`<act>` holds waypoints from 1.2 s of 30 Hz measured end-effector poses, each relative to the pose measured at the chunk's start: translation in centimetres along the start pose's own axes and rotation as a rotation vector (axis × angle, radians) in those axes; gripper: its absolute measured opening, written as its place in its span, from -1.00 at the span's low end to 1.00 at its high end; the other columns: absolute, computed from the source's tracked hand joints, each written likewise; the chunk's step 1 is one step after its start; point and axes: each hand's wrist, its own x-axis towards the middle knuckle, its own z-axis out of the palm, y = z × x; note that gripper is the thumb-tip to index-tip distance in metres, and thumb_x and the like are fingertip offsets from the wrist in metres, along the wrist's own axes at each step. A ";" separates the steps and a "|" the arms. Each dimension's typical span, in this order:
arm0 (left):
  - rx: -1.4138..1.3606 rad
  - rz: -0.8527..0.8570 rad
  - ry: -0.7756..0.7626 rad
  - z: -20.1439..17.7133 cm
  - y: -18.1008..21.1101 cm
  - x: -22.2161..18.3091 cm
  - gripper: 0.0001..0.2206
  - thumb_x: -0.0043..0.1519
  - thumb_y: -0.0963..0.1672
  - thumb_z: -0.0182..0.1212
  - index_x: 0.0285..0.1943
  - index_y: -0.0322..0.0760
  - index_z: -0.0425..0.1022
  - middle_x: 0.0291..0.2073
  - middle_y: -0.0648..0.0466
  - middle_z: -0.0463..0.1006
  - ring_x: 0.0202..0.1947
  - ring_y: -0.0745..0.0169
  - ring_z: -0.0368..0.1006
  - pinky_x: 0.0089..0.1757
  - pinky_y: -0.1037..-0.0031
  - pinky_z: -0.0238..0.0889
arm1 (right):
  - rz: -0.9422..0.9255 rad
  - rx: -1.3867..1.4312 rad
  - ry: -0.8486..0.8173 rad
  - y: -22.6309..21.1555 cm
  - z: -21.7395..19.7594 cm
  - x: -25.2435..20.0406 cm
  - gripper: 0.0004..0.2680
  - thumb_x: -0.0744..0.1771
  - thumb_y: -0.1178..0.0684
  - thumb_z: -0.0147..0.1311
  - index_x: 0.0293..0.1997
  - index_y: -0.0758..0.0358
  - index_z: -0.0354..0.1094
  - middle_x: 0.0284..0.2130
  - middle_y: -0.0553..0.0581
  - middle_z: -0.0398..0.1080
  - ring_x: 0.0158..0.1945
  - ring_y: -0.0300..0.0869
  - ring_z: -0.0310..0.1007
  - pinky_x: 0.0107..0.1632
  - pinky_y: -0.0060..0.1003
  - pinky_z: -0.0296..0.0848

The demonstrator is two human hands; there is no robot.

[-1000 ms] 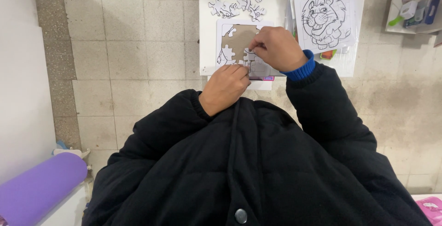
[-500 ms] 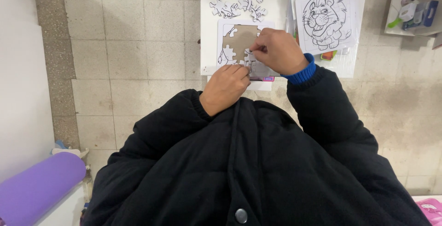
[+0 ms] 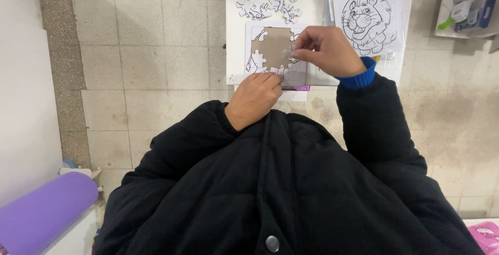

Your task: Assembling a jigsaw puzzle on a small table in a store setting.

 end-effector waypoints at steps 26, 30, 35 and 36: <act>-0.090 -0.027 0.000 0.0 -1.2 0.1 -0.92 0.09 -0.22 0.18 -0.31 -0.34 0.57 -0.16 0.06 0.56 -0.11 0.14 0.51 -0.08 0.36 0.34 | -0.149 -0.174 0.098 1.6 -0.6 10.3 -0.81 0.32 0.21 0.19 0.03 0.34 0.52 -0.32 0.16 0.56 -0.36 -0.22 0.55 -0.27 -0.37 0.50; -0.093 0.008 -0.003 -0.2 -1.4 0.3 -0.94 0.06 -0.22 0.17 -0.35 -0.32 0.54 -0.22 0.07 0.52 -0.16 0.14 0.49 -0.11 0.36 0.34 | -0.286 -0.417 0.170 1.1 -1.1 10.7 -0.75 0.19 0.21 0.36 -0.07 0.28 0.56 -0.19 0.22 0.48 -0.32 -0.06 0.48 -0.23 -0.21 0.45; -0.085 0.006 -0.048 -0.2 -1.5 0.5 -0.97 0.06 -0.21 0.18 -0.38 -0.30 0.51 -0.28 0.07 0.48 -0.19 0.14 0.48 -0.15 0.36 0.34 | -0.305 -0.411 0.171 2.1 -2.0 11.6 -0.72 0.20 0.17 0.39 -0.04 0.28 0.50 -0.13 0.22 0.41 -0.17 -0.01 0.47 -0.13 -0.15 0.45; -0.083 0.003 -0.050 -0.2 -1.5 0.6 -0.97 0.06 -0.21 0.18 -0.39 -0.29 0.51 -0.29 0.07 0.47 -0.20 0.14 0.47 -0.16 0.36 0.33 | -0.278 -0.385 0.169 2.4 -2.4 11.9 -0.73 0.22 0.16 0.37 -0.03 0.27 0.49 -0.12 0.21 0.40 -0.14 -0.01 0.48 -0.11 -0.15 0.45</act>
